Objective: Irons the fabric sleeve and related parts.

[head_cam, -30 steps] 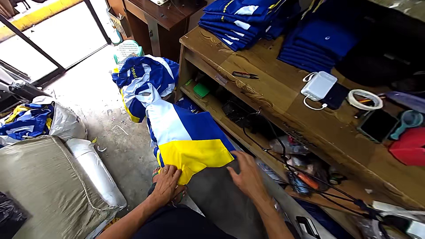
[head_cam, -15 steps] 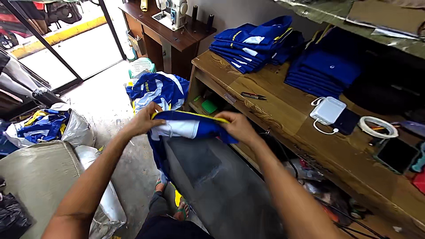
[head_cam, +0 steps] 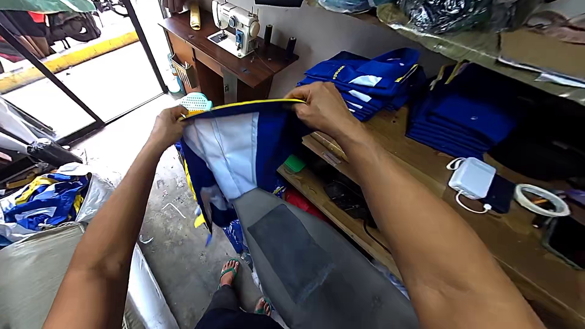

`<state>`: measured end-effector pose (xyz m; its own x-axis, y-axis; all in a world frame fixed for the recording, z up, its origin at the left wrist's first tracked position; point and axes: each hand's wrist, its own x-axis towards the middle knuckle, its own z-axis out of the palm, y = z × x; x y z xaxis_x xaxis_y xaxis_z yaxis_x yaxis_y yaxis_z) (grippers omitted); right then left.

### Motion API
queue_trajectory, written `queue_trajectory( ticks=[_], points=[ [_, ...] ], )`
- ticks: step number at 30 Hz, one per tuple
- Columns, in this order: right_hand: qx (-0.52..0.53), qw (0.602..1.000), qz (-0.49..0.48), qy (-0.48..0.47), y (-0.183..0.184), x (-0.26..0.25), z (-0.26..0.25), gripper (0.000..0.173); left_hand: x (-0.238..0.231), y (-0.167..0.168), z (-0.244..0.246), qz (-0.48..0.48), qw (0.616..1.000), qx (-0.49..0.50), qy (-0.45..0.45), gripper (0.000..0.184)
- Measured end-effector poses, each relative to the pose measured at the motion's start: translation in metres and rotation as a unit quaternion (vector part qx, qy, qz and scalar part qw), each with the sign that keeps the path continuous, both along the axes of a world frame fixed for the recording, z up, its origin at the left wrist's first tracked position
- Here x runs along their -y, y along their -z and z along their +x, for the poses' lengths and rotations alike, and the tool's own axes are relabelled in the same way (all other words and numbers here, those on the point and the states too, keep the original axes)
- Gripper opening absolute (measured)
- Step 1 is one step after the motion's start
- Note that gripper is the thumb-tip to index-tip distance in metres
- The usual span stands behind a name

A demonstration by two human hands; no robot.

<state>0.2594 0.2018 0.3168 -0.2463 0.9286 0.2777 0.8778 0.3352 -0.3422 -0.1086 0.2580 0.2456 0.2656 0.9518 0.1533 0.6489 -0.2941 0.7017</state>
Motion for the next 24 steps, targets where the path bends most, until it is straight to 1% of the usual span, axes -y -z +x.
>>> queue_trajectory(
  ticks=[4, 6, 8, 11, 13, 15, 17, 19, 21, 24],
  points=[
    [-0.031, 0.998, 0.061, 0.014, -0.003, -0.017, -0.02, 0.025, -0.015, -0.037, -0.012, 0.149, 0.988, -0.009, -0.045, 0.026],
    [-0.048, 0.996, 0.079, 0.005, 0.005, -0.017, -0.025, 0.024, -0.014, -0.042, -0.017, 0.207, 0.978, -0.013, -0.037, 0.026],
    [-0.073, 0.996, 0.053, -0.011, 0.026, -0.011, -0.028, 0.021, -0.009, -0.032, -0.024, 0.203, 0.979, -0.021, -0.004, 0.027],
    [-0.11, 0.992, -0.038, -0.037, 0.081, 0.01, -0.024, 0.017, 0.013, 0.003, -0.031, 0.123, 0.989, -0.047, 0.068, 0.029],
    [-0.094, 0.99, -0.095, -0.047, 0.127, 0.035, -0.016, 0.013, 0.038, 0.034, -0.031, 0.052, 0.988, -0.086, 0.115, 0.031],
    [-0.067, 0.987, -0.139, -0.05, 0.171, 0.068, -0.007, 0.012, 0.065, 0.069, -0.029, -0.052, 0.974, -0.144, 0.167, 0.034],
    [-0.043, 0.977, -0.202, -0.046, 0.211, 0.104, 0.011, 0.015, 0.101, 0.101, -0.02, -0.171, 0.936, -0.191, 0.241, 0.038],
    [-0.039, 0.964, -0.259, -0.039, 0.235, 0.143, 0.032, 0.022, 0.141, 0.122, 0.0, -0.246, 0.892, -0.214, 0.312, 0.032],
    [-0.043, 0.957, -0.284, -0.027, 0.249, 0.185, 0.053, 0.023, 0.181, 0.134, 0.026, -0.287, 0.855, -0.221, 0.371, 0.027],
    [-0.052, 0.953, -0.299, 0.006, 0.263, 0.251, 0.091, 0.024, 0.234, 0.138, 0.073, -0.34, 0.801, -0.198, 0.451, 0.024]
  ],
)
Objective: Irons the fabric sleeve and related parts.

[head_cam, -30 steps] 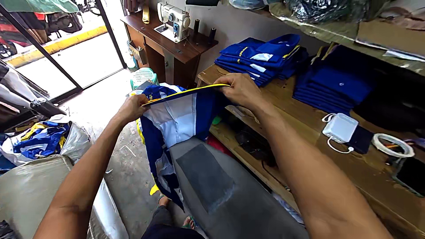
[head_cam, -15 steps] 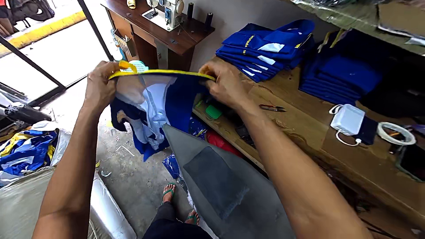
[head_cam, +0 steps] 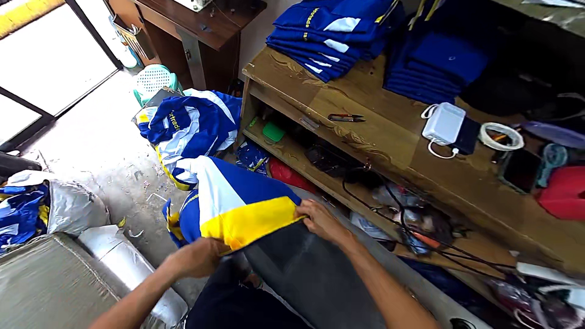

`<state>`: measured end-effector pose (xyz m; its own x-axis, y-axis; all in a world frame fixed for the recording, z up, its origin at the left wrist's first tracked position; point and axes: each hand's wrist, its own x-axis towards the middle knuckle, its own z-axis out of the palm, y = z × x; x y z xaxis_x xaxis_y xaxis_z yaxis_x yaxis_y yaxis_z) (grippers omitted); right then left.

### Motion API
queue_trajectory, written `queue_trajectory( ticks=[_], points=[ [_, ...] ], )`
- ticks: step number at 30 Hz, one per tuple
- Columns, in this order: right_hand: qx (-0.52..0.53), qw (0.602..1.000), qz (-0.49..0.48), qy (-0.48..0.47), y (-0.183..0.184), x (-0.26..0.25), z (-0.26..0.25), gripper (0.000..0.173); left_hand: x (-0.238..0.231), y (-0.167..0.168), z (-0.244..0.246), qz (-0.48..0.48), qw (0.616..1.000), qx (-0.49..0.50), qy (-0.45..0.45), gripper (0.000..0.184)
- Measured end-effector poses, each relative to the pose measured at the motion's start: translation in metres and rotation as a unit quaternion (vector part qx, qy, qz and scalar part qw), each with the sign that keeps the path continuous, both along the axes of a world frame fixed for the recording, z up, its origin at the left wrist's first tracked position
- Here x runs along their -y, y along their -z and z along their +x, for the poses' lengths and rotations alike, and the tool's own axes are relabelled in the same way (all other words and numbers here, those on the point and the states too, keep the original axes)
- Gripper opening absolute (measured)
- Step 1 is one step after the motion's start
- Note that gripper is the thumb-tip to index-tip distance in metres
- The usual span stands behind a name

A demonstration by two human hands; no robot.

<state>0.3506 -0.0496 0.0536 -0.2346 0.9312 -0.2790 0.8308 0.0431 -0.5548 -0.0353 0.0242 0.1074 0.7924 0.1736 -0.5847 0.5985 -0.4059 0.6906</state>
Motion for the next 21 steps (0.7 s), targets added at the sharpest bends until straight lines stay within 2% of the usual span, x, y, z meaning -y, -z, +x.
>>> queue_trajectory(
  ticks=[3, 6, 9, 11, 13, 15, 17, 18, 20, 21],
  points=[
    [0.038, 0.998, -0.044, 0.032, 0.0, 0.065, 0.04, 0.025, 0.044, 0.006, 0.051, -0.068, 0.993, 0.051, 0.08, 0.022],
    [0.088, 0.987, -0.107, 0.077, -0.009, 0.112, 0.076, 0.024, 0.076, -0.013, 0.119, -0.111, 0.982, 0.06, 0.138, 0.027],
    [0.133, 0.973, -0.132, 0.133, -0.01, 0.123, 0.095, 0.033, 0.106, 0.037, 0.171, -0.084, 0.97, 0.15, 0.169, 0.019],
    [0.169, 0.97, -0.1, 0.145, -0.004, 0.114, 0.095, 0.033, 0.105, 0.05, 0.191, -0.076, 0.973, 0.133, 0.174, 0.033],
    [0.179, 0.968, -0.048, 0.169, 0.003, 0.109, 0.093, 0.032, 0.09, 0.041, 0.191, -0.058, 0.983, 0.108, 0.139, 0.048],
    [0.154, 0.966, 0.049, 0.204, 0.006, 0.117, 0.085, 0.035, 0.072, 0.033, 0.177, 0.004, 0.988, 0.153, 0.034, 0.038],
    [0.106, 0.953, 0.108, 0.263, 0.001, 0.133, 0.062, 0.031, 0.048, 0.037, 0.161, 0.122, 0.963, 0.217, -0.102, 0.029],
    [0.06, 0.945, 0.078, 0.311, -0.006, 0.141, 0.043, 0.026, 0.035, 0.045, 0.155, 0.189, 0.944, 0.228, -0.146, 0.03],
    [-0.09, 0.915, -0.07, 0.387, -0.011, 0.15, 0.002, 0.039, 0.009, 0.064, 0.146, 0.284, 0.916, 0.218, -0.181, 0.037],
    [-0.174, 0.883, -0.147, 0.41, -0.007, 0.148, -0.017, 0.045, 0.0, 0.074, 0.143, 0.309, 0.912, 0.201, -0.18, 0.042]
  ],
)
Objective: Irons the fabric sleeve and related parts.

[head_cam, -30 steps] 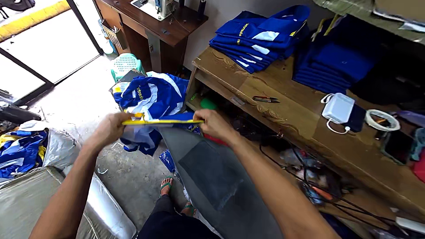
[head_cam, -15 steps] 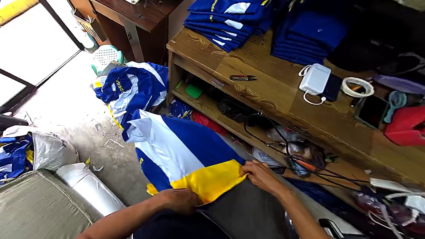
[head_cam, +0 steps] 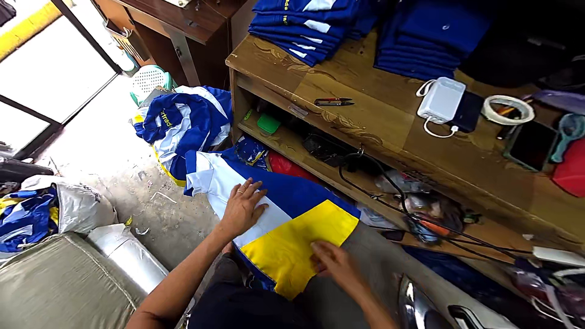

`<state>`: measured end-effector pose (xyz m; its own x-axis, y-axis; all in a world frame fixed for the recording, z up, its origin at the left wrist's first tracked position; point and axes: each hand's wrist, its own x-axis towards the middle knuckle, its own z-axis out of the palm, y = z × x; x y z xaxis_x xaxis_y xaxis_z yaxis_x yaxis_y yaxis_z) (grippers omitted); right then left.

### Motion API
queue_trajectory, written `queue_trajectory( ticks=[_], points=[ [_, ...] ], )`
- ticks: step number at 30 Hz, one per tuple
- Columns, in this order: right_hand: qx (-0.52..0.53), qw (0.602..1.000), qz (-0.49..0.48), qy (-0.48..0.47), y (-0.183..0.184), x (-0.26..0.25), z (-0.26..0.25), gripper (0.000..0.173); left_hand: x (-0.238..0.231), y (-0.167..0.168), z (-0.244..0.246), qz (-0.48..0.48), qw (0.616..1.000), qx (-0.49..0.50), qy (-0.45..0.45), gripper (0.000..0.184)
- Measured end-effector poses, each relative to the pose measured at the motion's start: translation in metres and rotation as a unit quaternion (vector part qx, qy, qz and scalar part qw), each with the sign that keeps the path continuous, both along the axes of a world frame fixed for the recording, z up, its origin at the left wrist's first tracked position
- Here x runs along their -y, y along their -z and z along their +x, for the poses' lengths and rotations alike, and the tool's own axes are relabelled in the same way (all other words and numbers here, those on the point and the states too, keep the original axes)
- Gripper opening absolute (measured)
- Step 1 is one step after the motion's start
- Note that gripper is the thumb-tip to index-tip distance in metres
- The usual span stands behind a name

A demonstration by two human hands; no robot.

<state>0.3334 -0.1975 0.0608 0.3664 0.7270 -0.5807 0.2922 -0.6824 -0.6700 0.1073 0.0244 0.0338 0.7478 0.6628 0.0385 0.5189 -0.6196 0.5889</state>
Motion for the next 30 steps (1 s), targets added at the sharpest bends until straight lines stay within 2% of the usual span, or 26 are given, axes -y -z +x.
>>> queue_trajectory(
  ticks=[1, 2, 7, 10, 12, 15, 20, 22, 24, 26, 27, 29, 30],
  points=[
    [-0.066, 0.997, -0.012, 0.025, 0.008, -0.005, -0.018, 0.049, -0.006, 0.009, -0.003, 0.012, 1.0, -0.023, -0.002, 0.047],
    [-0.088, 0.996, -0.001, 0.034, 0.016, -0.014, -0.034, 0.05, -0.011, 0.016, -0.005, 0.017, 0.999, -0.042, 0.001, 0.05],
    [0.036, 0.995, 0.066, -0.064, 0.03, -0.105, -0.083, 0.056, -0.043, 0.014, -0.018, 0.017, 0.996, -0.091, -0.006, 0.059],
    [0.038, 0.99, 0.082, -0.113, 0.031, -0.158, -0.101, 0.057, -0.084, 0.013, -0.033, 0.048, 0.99, -0.12, -0.049, 0.059],
    [0.025, 0.989, 0.078, -0.123, 0.035, -0.171, -0.098, 0.053, -0.102, 0.018, -0.038, 0.072, 0.984, -0.153, -0.049, 0.064],
    [0.033, 0.994, 0.06, -0.087, 0.038, -0.13, -0.072, 0.059, -0.086, 0.031, -0.024, 0.104, 0.984, -0.14, -0.029, 0.071],
    [0.036, 0.999, 0.024, 0.004, 0.035, -0.024, -0.039, 0.066, 0.001, 0.036, 0.022, 0.119, 0.99, -0.078, -0.001, 0.073],
    [0.042, 0.998, 0.024, 0.026, 0.038, -0.005, -0.033, 0.066, 0.011, 0.031, 0.027, 0.091, 0.993, -0.067, 0.019, 0.07],
    [0.081, 0.995, 0.043, 0.038, 0.038, 0.002, -0.026, 0.063, -0.001, 0.016, 0.016, 0.021, 1.0, 0.003, 0.017, 0.056],
    [0.156, 0.983, 0.075, 0.068, 0.031, 0.004, -0.021, 0.06, -0.023, -0.007, -0.014, 0.002, 0.995, 0.09, -0.051, 0.033],
    [0.183, 0.975, 0.079, 0.095, 0.026, 0.004, -0.019, 0.059, -0.037, -0.02, -0.036, 0.026, 0.99, 0.092, -0.109, 0.028],
    [0.204, 0.967, 0.058, 0.141, 0.023, 0.006, -0.017, 0.06, -0.072, -0.04, -0.086, 0.042, 0.972, 0.041, -0.227, 0.037],
    [0.208, 0.965, 0.042, 0.153, 0.025, 0.006, -0.017, 0.063, -0.091, -0.046, -0.107, 0.002, 0.964, -0.01, -0.266, 0.048]
  ],
)
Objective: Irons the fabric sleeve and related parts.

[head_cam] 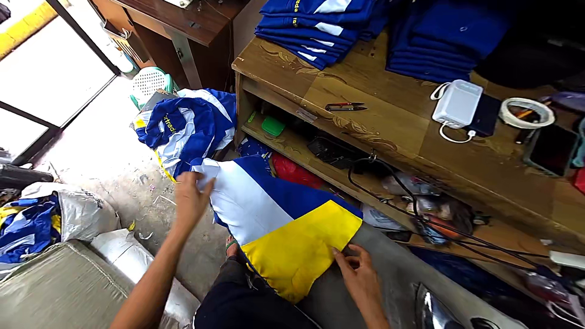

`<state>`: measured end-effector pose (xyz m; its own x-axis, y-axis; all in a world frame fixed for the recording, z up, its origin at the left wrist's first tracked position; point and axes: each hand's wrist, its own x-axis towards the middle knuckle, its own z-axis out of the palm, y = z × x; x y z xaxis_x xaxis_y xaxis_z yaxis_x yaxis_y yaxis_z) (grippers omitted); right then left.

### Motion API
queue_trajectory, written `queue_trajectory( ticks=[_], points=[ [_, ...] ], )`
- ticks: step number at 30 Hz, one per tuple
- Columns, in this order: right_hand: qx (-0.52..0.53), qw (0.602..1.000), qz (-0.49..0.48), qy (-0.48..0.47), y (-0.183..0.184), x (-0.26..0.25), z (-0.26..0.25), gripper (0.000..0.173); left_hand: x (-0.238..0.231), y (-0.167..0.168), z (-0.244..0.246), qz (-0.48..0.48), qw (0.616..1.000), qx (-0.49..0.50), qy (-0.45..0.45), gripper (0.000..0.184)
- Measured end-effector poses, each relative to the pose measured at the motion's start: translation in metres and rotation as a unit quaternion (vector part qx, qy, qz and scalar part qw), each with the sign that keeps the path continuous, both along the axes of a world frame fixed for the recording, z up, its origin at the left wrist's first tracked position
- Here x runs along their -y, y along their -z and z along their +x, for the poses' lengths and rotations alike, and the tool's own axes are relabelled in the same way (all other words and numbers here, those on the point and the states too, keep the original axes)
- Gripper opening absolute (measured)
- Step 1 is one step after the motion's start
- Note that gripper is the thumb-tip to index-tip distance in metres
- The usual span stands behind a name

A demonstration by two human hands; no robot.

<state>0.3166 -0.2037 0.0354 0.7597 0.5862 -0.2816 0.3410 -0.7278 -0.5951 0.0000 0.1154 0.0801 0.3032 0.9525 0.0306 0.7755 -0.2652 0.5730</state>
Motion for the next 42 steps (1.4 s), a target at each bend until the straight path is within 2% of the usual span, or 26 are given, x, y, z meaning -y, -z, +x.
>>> queue_trajectory(
  ticks=[1, 3, 6, 7, 9, 11, 12, 14, 15, 16, 19, 21, 22, 24, 27, 29, 32, 33, 36, 39, 42],
  points=[
    [0.003, 1.0, -0.012, 0.005, 0.004, 0.0, -0.002, 0.066, -0.018, -0.002, -0.017, -0.071, 0.996, -0.05, -0.015, 0.061],
    [0.022, 0.999, -0.026, 0.007, 0.012, -0.008, -0.008, 0.072, -0.045, 0.01, -0.033, -0.214, 0.966, -0.144, 0.022, 0.079],
    [0.042, 0.998, -0.042, 0.008, 0.016, -0.025, -0.009, 0.063, -0.061, 0.015, -0.024, -0.325, 0.916, -0.22, 0.086, 0.086],
    [0.05, 0.998, -0.047, 0.004, 0.017, -0.027, -0.008, 0.058, -0.064, 0.015, -0.022, -0.33, 0.913, -0.223, 0.091, 0.084],
    [0.068, 0.997, -0.041, -0.024, 0.02, -0.025, -0.007, 0.047, -0.067, 0.016, -0.026, -0.289, 0.938, -0.17, 0.091, 0.071],
    [0.073, 0.996, -0.026, -0.047, 0.021, -0.025, -0.007, 0.038, -0.07, 0.028, -0.034, -0.205, 0.972, -0.038, 0.111, 0.048],
    [0.064, 0.997, -0.009, -0.045, 0.019, -0.025, -0.007, 0.036, -0.07, 0.035, -0.034, -0.176, 0.976, 0.043, 0.122, 0.037],
    [0.023, 0.999, 0.045, -0.017, 0.011, -0.03, -0.004, 0.035, -0.071, 0.041, -0.029, -0.18, 0.958, 0.18, 0.134, 0.023],
    [-0.012, 0.997, 0.072, 0.011, 0.008, -0.032, -0.001, 0.035, -0.072, 0.042, -0.027, -0.205, 0.948, 0.203, 0.136, 0.022],
    [-0.047, 0.993, 0.1, 0.045, 0.006, -0.035, 0.003, 0.034, -0.074, 0.041, -0.025, -0.24, 0.943, 0.183, 0.139, 0.026],
    [-0.111, 0.964, 0.202, 0.136, 0.005, -0.047, 0.016, 0.022, -0.081, 0.028, -0.017, -0.308, 0.936, -0.009, 0.169, 0.055],
    [-0.132, 0.946, 0.25, 0.161, 0.006, -0.056, 0.024, 0.015, -0.084, 0.021, -0.011, -0.28, 0.941, -0.067, 0.179, 0.052],
    [-0.138, 0.938, 0.267, 0.17, 0.007, -0.061, 0.027, 0.012, -0.084, 0.017, -0.008, -0.245, 0.951, -0.058, 0.181, 0.047],
    [-0.147, 0.925, 0.296, 0.189, 0.009, -0.069, 0.031, 0.007, -0.082, 0.011, -0.001, -0.185, 0.964, 0.04, 0.186, 0.034],
    [-0.163, 0.906, 0.321, 0.222, 0.019, -0.076, 0.033, 0.006, -0.08, 0.02, 0.001, -0.225, 0.944, 0.177, 0.163, 0.024],
    [-0.176, 0.9, 0.319, 0.24, 0.029, -0.075, 0.034, 0.006, -0.081, 0.031, -0.002, -0.267, 0.938, 0.157, 0.157, 0.025],
    [-0.18, 0.898, 0.312, 0.254, 0.036, -0.07, 0.034, 0.01, -0.084, 0.025, 0.002, -0.289, 0.939, -0.018, 0.185, 0.05],
    [-0.189, 0.895, 0.308, 0.261, 0.035, -0.067, 0.033, 0.012, -0.084, 0.021, 0.005, -0.277, 0.942, -0.044, 0.185, 0.052],
    [-0.264, 0.886, 0.262, 0.276, 0.024, -0.055, 0.03, 0.015, -0.088, 0.015, 0.01, -0.199, 0.96, -0.004, 0.195, 0.034],
    [-0.305, 0.913, 0.18, 0.202, 0.014, -0.04, 0.019, 0.013, -0.09, 0.023, 0.009, -0.242, 0.947, 0.075, 0.2, 0.019],
    [-0.28, 0.929, 0.189, 0.15, 0.015, -0.038, 0.007, 0.012, -0.091, 0.025, 0.009, -0.343, 0.917, 0.053, 0.197, 0.035]
  ],
)
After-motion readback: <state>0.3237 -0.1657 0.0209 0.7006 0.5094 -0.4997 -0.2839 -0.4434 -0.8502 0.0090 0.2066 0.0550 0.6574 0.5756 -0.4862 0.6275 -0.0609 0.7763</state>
